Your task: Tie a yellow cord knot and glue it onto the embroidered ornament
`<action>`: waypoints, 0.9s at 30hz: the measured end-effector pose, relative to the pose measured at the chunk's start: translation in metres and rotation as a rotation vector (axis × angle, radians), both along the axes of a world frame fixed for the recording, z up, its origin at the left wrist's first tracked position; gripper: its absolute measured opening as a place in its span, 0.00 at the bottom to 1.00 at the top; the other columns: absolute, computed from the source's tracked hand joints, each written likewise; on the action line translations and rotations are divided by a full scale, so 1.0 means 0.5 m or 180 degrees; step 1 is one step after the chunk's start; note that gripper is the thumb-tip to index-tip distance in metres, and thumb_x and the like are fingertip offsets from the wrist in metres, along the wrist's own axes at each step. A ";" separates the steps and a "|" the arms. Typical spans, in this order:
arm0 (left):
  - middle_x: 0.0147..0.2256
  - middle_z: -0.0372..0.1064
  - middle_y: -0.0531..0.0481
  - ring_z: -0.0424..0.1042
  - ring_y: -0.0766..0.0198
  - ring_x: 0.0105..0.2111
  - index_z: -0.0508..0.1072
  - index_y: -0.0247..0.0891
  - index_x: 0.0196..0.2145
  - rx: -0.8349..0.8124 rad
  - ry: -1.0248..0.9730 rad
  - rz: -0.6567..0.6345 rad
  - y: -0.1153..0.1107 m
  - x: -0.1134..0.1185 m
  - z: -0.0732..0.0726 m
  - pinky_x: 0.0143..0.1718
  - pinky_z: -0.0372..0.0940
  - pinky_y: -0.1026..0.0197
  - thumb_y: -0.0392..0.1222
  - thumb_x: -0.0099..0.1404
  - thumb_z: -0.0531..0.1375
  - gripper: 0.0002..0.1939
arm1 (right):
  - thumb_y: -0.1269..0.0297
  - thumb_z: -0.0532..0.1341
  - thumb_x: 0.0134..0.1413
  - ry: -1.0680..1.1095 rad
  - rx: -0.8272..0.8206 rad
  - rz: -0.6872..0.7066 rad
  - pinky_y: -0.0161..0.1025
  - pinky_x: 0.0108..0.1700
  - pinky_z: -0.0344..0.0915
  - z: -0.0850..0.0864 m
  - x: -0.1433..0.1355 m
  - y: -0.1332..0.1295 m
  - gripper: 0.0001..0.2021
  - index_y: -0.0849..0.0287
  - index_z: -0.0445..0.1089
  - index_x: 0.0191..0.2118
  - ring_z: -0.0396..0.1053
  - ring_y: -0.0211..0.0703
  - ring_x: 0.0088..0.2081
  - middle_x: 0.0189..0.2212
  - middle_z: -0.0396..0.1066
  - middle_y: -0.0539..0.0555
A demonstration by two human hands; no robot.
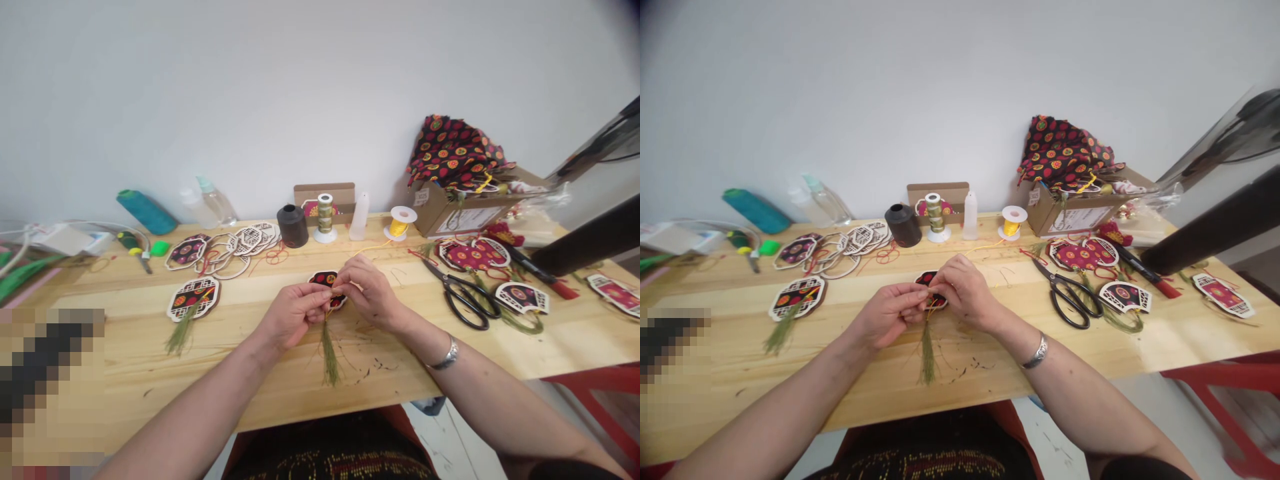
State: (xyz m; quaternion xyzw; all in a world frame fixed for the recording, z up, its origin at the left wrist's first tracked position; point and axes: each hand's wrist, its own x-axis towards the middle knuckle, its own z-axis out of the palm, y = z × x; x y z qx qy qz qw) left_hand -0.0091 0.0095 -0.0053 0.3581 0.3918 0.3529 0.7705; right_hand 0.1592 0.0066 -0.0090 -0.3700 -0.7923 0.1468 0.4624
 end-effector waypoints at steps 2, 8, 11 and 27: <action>0.18 0.65 0.51 0.53 0.77 0.17 0.76 0.30 0.24 0.0091 0.0076 0.0057 -0.001 0.000 -0.001 0.19 0.44 0.68 0.36 0.46 0.67 0.06 | 0.71 0.56 0.56 -0.0027 -0.0002 -0.0009 0.39 0.37 0.61 -0.001 -0.001 0.000 0.07 0.59 0.66 0.27 0.61 0.41 0.32 0.24 0.66 0.52; 0.18 0.65 0.51 0.56 0.75 0.19 0.77 0.31 0.25 0.0373 0.0321 0.0142 -0.003 0.001 -0.005 0.20 0.46 0.68 0.37 0.47 0.66 0.07 | 0.71 0.55 0.57 -0.0205 0.0026 -0.0009 0.40 0.37 0.59 0.001 0.000 -0.003 0.08 0.59 0.65 0.27 0.59 0.41 0.32 0.25 0.65 0.53; 0.18 0.65 0.52 0.55 0.75 0.18 0.77 0.31 0.25 0.0376 0.0348 0.0134 -0.003 0.002 -0.005 0.19 0.45 0.68 0.38 0.48 0.66 0.07 | 0.71 0.55 0.56 -0.0260 0.0013 -0.0041 0.40 0.36 0.59 0.000 0.000 -0.003 0.08 0.59 0.64 0.27 0.59 0.41 0.32 0.24 0.65 0.52; 0.18 0.65 0.51 0.52 0.77 0.16 0.76 0.30 0.23 0.0160 0.0118 0.0184 0.002 -0.003 0.004 0.19 0.44 0.68 0.37 0.45 0.68 0.07 | 0.66 0.56 0.57 0.0458 -0.0825 -0.0229 0.39 0.38 0.63 0.003 0.009 0.002 0.09 0.59 0.71 0.28 0.65 0.39 0.32 0.26 0.69 0.52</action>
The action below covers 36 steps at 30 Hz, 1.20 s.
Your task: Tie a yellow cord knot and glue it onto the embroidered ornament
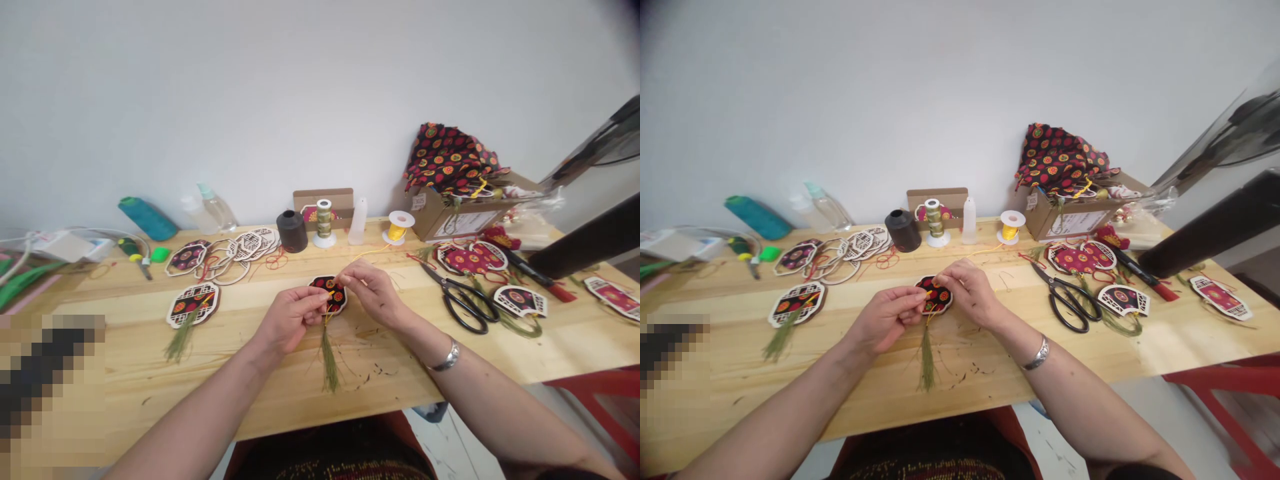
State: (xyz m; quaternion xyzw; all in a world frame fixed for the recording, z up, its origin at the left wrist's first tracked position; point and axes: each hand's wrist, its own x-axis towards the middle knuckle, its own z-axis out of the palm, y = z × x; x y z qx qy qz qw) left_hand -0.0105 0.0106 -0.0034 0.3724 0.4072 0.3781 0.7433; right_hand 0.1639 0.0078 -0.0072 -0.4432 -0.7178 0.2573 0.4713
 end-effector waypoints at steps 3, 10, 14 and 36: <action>0.18 0.65 0.51 0.52 0.78 0.16 0.76 0.30 0.23 -0.0004 -0.0034 -0.0025 0.001 -0.001 -0.001 0.19 0.44 0.68 0.36 0.46 0.67 0.06 | 0.64 0.61 0.53 0.0248 -0.0084 0.0234 0.39 0.38 0.64 -0.004 0.000 0.002 0.05 0.57 0.74 0.33 0.68 0.40 0.34 0.30 0.72 0.53; 0.17 0.64 0.52 0.52 0.77 0.16 0.76 0.30 0.23 0.0037 -0.0018 -0.0047 -0.001 0.001 0.001 0.19 0.44 0.67 0.37 0.47 0.67 0.06 | 0.65 0.63 0.50 0.0191 0.0019 0.0306 0.40 0.38 0.64 -0.012 -0.001 0.005 0.03 0.57 0.73 0.29 0.67 0.39 0.32 0.26 0.70 0.52; 0.18 0.65 0.52 0.52 0.77 0.16 0.76 0.31 0.23 0.0128 0.0056 -0.0041 -0.002 0.001 0.003 0.19 0.45 0.67 0.37 0.47 0.67 0.06 | 0.69 0.60 0.52 0.0010 0.0064 0.0311 0.39 0.37 0.63 -0.007 -0.006 0.000 0.05 0.59 0.70 0.27 0.65 0.38 0.31 0.25 0.69 0.51; 0.28 0.73 0.48 0.66 0.64 0.28 0.79 0.37 0.29 0.1195 0.1042 0.0784 0.014 -0.012 0.021 0.31 0.60 0.62 0.43 0.48 0.67 0.09 | 0.71 0.58 0.53 -0.1082 0.0184 -0.0480 0.43 0.40 0.60 -0.025 0.022 0.023 0.06 0.59 0.73 0.32 0.62 0.45 0.36 0.30 0.72 0.56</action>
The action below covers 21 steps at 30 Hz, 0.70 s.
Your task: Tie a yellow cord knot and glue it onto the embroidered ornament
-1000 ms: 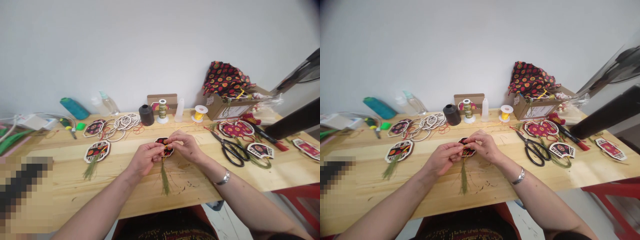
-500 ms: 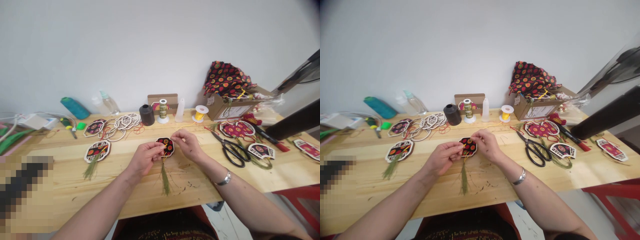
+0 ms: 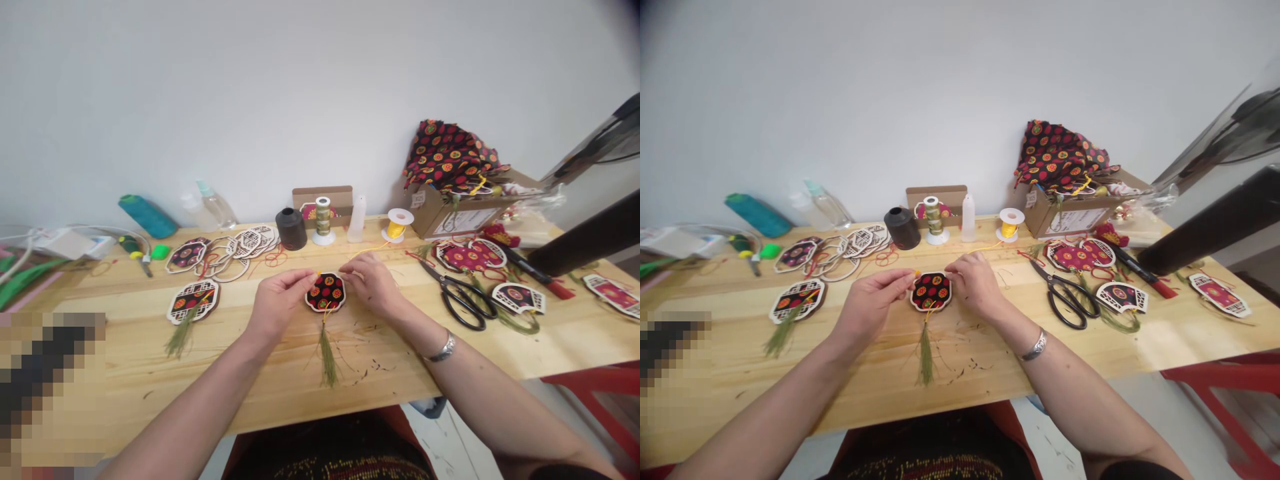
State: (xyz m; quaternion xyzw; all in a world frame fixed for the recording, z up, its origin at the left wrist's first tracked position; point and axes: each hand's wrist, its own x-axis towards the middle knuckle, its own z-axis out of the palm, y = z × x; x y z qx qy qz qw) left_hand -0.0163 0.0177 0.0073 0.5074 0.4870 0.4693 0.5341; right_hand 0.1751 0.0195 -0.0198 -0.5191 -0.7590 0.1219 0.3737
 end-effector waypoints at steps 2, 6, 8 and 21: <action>0.33 0.73 0.47 0.67 0.60 0.36 0.79 0.39 0.27 0.0627 0.0428 -0.0067 0.004 0.000 0.020 0.38 0.60 0.60 0.41 0.50 0.66 0.06 | 0.72 0.58 0.53 -0.0043 0.0001 0.0004 0.44 0.40 0.60 0.001 -0.001 -0.001 0.07 0.59 0.73 0.33 0.62 0.45 0.37 0.30 0.72 0.56; 0.32 0.72 0.47 0.64 0.57 0.38 0.80 0.44 0.31 0.1831 0.1468 -0.0526 0.031 -0.003 0.051 0.43 0.56 0.55 0.39 0.56 0.61 0.06 | 0.71 0.58 0.53 -0.0085 -0.0034 -0.0020 0.44 0.40 0.60 0.001 -0.001 0.000 0.06 0.59 0.74 0.33 0.62 0.46 0.37 0.30 0.72 0.56; 0.31 0.72 0.46 0.62 0.55 0.38 0.80 0.44 0.30 0.2261 0.1987 -0.0790 0.053 -0.005 0.055 0.43 0.54 0.53 0.39 0.57 0.60 0.07 | 0.71 0.58 0.53 -0.0114 -0.0078 -0.0018 0.44 0.40 0.60 0.001 -0.001 0.001 0.06 0.60 0.73 0.32 0.62 0.46 0.37 0.30 0.72 0.56; 0.31 0.72 0.46 0.59 0.55 0.40 0.79 0.43 0.27 0.2301 0.2318 -0.1743 0.125 -0.001 0.048 0.45 0.51 0.52 0.35 0.56 0.59 0.08 | 0.72 0.58 0.54 -0.0207 -0.0171 0.0018 0.42 0.40 0.61 0.003 0.000 -0.002 0.07 0.61 0.74 0.33 0.62 0.46 0.37 0.31 0.73 0.57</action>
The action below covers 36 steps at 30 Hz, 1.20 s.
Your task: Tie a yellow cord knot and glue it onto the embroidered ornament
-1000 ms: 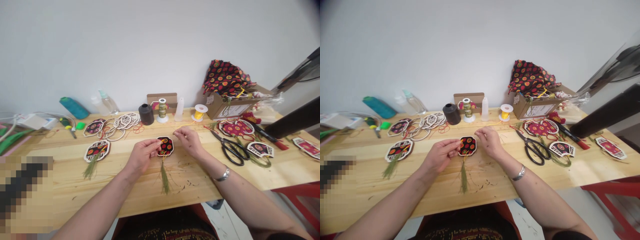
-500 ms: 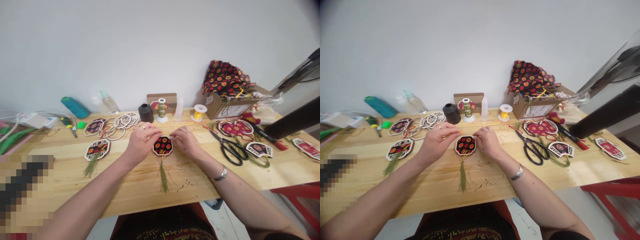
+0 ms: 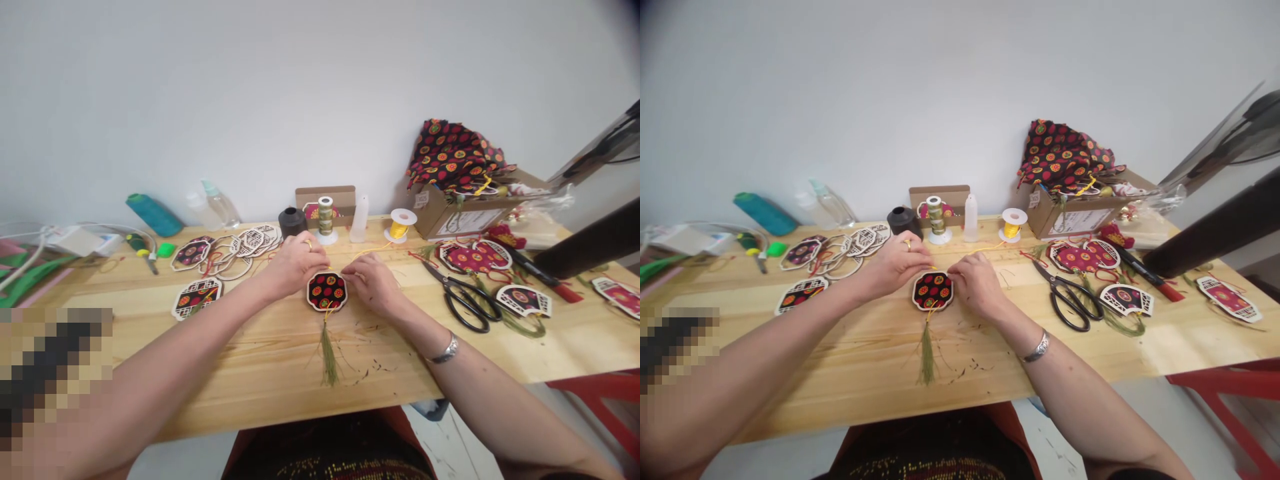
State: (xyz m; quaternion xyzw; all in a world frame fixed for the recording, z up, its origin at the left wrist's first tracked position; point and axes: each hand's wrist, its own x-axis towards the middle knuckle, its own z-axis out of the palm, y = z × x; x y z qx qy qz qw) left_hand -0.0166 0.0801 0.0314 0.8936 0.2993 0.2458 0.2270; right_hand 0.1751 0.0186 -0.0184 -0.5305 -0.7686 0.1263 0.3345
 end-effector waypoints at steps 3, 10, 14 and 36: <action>0.28 0.71 0.48 0.63 0.59 0.34 0.78 0.40 0.25 -0.1075 -0.1106 0.0657 -0.022 0.003 -0.006 0.42 0.55 0.55 0.39 0.52 0.63 0.03 | 0.73 0.58 0.53 0.0008 -0.0034 -0.0039 0.41 0.40 0.60 0.002 0.000 0.001 0.07 0.61 0.73 0.30 0.62 0.45 0.36 0.29 0.72 0.56; 0.23 0.68 0.51 0.65 0.69 0.25 0.77 0.32 0.25 -0.3329 -0.3206 0.1660 -0.117 0.011 -0.028 0.29 0.59 0.66 0.39 0.44 0.69 0.10 | 0.69 0.59 0.51 0.0044 -0.0011 -0.0206 0.40 0.38 0.60 0.004 -0.006 -0.001 0.08 0.59 0.67 0.23 0.63 0.44 0.33 0.24 0.70 0.54; 0.23 0.70 0.51 0.67 0.70 0.25 0.77 0.32 0.27 -0.3622 -0.3522 0.1742 -0.129 0.008 -0.046 0.27 0.61 0.67 0.38 0.43 0.69 0.12 | 0.57 0.59 0.51 0.0367 -0.0056 -0.0732 0.43 0.39 0.61 0.008 0.006 0.013 0.13 0.59 0.66 0.22 0.65 0.44 0.32 0.24 0.69 0.53; 0.21 0.69 0.50 0.66 0.70 0.23 0.76 0.30 0.26 -0.3791 -0.3594 0.1264 -0.122 -0.005 -0.078 0.25 0.60 0.68 0.38 0.46 0.68 0.10 | 0.58 0.56 0.50 0.1274 0.0096 -0.1171 0.46 0.41 0.65 0.026 0.025 0.135 0.16 0.62 0.67 0.42 0.68 0.48 0.37 0.37 0.71 0.58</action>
